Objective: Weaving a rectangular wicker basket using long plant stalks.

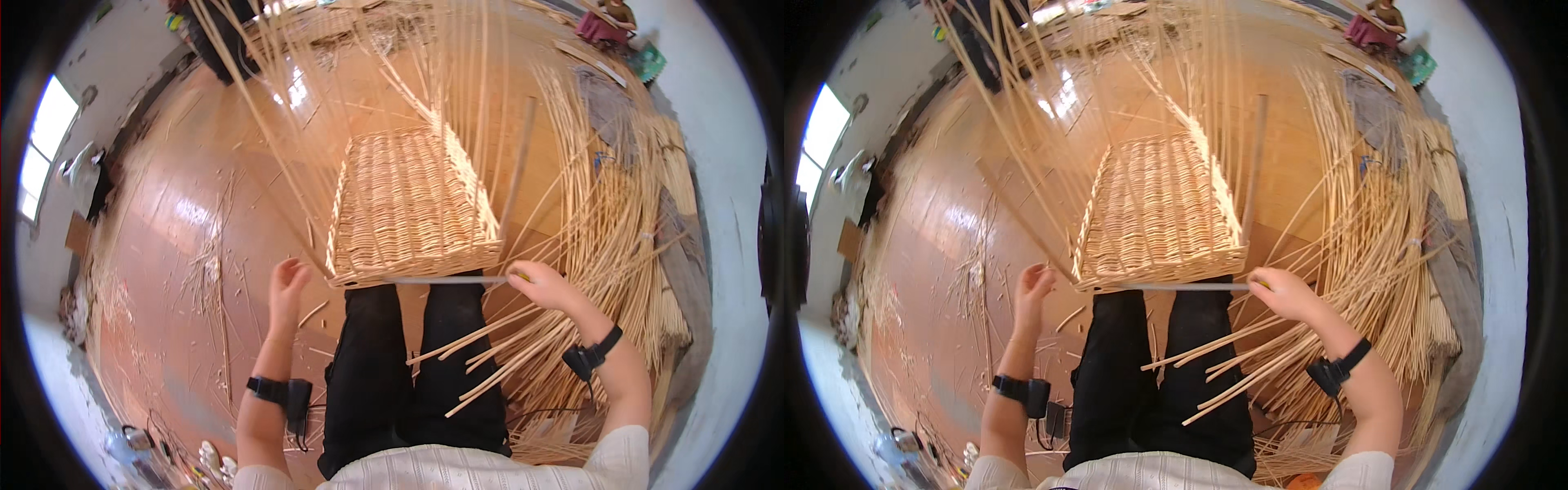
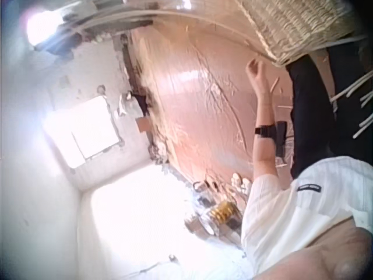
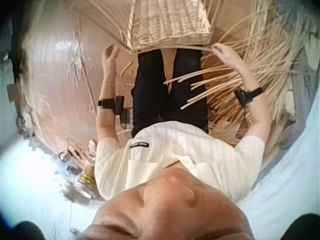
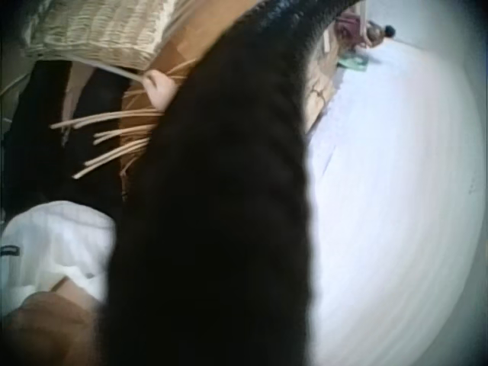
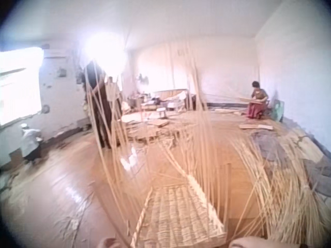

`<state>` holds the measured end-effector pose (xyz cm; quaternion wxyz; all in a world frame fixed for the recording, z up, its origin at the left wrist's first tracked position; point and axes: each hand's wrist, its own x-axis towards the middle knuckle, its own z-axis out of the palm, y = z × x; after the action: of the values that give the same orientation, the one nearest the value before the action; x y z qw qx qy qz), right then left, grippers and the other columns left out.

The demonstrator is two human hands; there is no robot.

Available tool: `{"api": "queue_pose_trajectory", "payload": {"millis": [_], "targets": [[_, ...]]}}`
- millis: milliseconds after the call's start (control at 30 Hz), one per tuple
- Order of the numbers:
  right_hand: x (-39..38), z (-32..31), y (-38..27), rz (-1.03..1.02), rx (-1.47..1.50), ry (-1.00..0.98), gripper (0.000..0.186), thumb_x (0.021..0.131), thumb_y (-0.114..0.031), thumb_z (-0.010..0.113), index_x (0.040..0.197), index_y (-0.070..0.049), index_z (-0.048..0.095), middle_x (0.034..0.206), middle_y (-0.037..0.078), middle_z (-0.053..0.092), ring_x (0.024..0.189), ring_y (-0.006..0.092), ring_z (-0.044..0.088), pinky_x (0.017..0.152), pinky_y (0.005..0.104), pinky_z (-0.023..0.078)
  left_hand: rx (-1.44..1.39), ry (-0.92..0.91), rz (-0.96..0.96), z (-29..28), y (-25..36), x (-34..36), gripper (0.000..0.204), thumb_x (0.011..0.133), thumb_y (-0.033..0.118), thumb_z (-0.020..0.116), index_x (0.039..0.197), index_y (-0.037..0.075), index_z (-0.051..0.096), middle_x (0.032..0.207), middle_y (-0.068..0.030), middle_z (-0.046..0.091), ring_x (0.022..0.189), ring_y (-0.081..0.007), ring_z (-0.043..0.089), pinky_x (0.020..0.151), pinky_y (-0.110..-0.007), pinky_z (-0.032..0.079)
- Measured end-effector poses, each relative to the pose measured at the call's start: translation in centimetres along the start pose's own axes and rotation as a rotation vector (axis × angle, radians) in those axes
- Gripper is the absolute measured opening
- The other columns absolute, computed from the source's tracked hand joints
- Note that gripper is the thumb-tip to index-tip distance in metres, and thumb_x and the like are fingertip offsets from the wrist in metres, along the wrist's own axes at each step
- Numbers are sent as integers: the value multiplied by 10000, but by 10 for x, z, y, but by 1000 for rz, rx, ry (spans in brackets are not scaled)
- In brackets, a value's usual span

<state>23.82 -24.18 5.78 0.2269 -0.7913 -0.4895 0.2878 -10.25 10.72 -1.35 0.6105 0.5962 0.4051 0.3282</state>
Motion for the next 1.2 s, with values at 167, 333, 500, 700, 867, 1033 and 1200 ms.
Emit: {"api": "queue_pose_trajectory", "payload": {"millis": [167,333,500,700,867,1033,1200], "targets": [[-6,21,7,246,304,-111,334,984,-294,544,1082,15,625,904,95,668,848,172,621,787,323,497,-28,-234,-132,32,-3,3,277,898,145,704,1103,1,586,1015,-56,635,985,-130,583,885,-289,473],[-2,51,-20,250,446,74,336,982,-280,573,1116,24,623,925,77,667,858,151,617,789,304,493,-45,-368,-119,40,-3,7,172,893,85,687,1009,31,572,1026,-78,654,975,-135,601,903,-293,473],[33,74,-71,203,649,370,328,986,-251,591,1135,38,636,995,86,687,905,136,622,809,273,487,-249,-488,-130,62,4,-5,154,899,-2,638,874,80,510,1105,-115,682,974,-135,593,851,-284,470],[81,98,-91,111,328,618,329,1007,-309,522,1050,-12,656,924,173,698,874,307,672,771,365,506,-188,-600,-128,76,8,1,250,861,21,706,800,86,473,1016,-99,701,902,-96,593,775,-245,474],[122,85,-82,326,-33,310,257,955,-250,552,983,-26,675,839,133,692,761,298,674,688,382,511,46,-477,-29,84,5,0,347,825,111,790,688,84,472,806,-32,674,708,-69,550,609,-235,433],[119,89,-92,241,-118,428,274,915,-275,591,1048,-49,668,843,167,686,804,347,671,727,436,517,-78,-383,-71,84,-5,-7,237,798,146,823,748,26,625,695,27,600,624,-41,457,565,-222,372],[78,96,-153,50,81,642,410,929,-388,602,1152,-46,640,828,178,684,775,370,669,690,446,517,-38,-337,-51,84,6,-18,291,822,145,792,700,60,542,662,48,516,627,-42,454,570,-225,375]]}}
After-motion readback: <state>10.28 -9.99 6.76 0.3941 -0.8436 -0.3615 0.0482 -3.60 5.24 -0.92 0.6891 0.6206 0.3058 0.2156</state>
